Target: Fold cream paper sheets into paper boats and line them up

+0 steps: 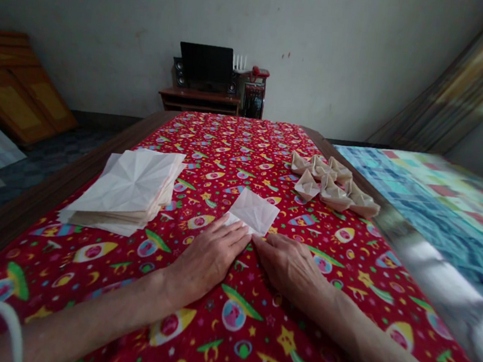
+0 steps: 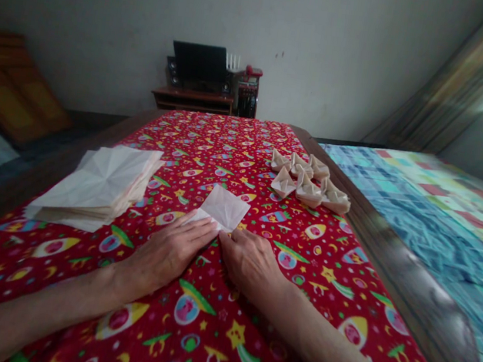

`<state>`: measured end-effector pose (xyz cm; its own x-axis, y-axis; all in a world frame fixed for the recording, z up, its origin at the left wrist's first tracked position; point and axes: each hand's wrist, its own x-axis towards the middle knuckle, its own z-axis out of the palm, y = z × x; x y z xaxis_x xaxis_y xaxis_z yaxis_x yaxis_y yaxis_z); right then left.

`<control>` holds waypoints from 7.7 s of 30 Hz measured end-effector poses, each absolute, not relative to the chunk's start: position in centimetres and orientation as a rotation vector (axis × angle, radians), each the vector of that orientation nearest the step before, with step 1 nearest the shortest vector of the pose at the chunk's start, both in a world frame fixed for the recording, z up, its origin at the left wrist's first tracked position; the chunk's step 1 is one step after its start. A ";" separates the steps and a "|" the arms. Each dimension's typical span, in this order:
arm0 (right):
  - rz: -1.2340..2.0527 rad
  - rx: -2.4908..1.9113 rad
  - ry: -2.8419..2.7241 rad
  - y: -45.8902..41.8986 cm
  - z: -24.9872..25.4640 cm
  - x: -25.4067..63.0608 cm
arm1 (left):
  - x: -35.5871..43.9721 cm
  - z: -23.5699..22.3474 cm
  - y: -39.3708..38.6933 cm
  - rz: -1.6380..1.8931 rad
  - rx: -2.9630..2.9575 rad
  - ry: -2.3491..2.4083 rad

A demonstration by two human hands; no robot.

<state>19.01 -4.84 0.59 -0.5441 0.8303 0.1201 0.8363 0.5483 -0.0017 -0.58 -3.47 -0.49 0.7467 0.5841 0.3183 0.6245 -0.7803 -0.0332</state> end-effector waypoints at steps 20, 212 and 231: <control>0.024 -1.567 -2.574 -4.9 0.6 19.0 | -0.7 0.4 -4.6 -0.316 -2.887 -1.120; -0.232 -1.054 -2.638 -6.6 -0.4 21.0 | -2.5 -0.1 -3.5 -0.425 -2.971 -0.987; -0.337 -1.049 -2.567 -6.6 -0.7 22.7 | -4.7 0.2 -3.2 -0.514 -3.151 -0.901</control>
